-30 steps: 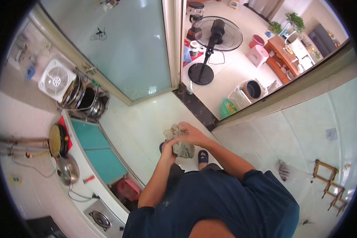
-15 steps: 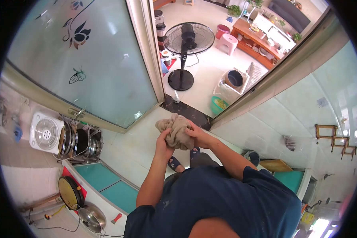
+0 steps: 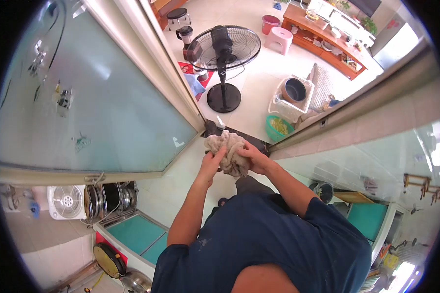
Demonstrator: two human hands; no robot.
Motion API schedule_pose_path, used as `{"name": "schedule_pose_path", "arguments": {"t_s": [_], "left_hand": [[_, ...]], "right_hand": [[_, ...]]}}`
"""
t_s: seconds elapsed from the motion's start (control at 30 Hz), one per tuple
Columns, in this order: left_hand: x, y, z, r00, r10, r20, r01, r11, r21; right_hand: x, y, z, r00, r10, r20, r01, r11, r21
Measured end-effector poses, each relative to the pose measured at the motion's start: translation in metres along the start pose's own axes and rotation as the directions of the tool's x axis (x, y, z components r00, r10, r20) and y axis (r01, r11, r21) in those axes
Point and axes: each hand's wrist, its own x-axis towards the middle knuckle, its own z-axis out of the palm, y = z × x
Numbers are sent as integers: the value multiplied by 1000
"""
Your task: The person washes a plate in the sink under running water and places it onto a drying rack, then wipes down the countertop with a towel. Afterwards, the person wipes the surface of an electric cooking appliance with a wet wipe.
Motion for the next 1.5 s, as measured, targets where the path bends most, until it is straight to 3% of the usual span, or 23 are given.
{"name": "schedule_pose_path", "arguments": {"t_s": [0.07,0.1,0.23,0.33,0.43,0.6,0.77,0.9,1.03,1.2,1.33,1.5], "left_hand": [[29,28,3,996,44,-79,-29,983,182],[44,34,5,990,128,-55,-117,978,174],[99,70,7,999,13,-47,0,964,268],[133,75,7,997,-69,39,61,985,164],[154,84,9,996,-75,-46,77,995,61],[196,90,-26,986,-155,-57,158,987,42],[232,102,-76,984,-173,-34,175,981,83],[253,104,-114,974,-223,-39,226,966,124],[267,111,-139,955,-283,-88,294,942,163],[288,118,-157,938,-310,-152,326,940,96],[306,123,-160,923,-300,-242,323,945,59],[322,117,-146,865,-301,-402,317,948,-26]], "right_hand": [[31,-26,-10,1000,-15,-6,15,999,-44],[43,-37,-15,999,-31,-17,29,996,-84],[71,-94,-35,996,29,-87,-30,1000,-10],[85,-112,-65,986,20,-163,1,992,128],[87,-125,-91,970,-10,-242,56,981,185],[89,-128,-133,913,-31,-406,165,939,301],[94,-117,-162,893,-5,-451,231,864,448],[104,-112,-177,825,-45,-563,324,855,405],[113,-133,-181,763,-73,-643,461,759,460],[135,-175,-203,725,-103,-681,521,729,444],[163,-214,-228,766,-38,-642,433,768,471],[204,-243,-316,833,3,-554,282,859,428]]}}
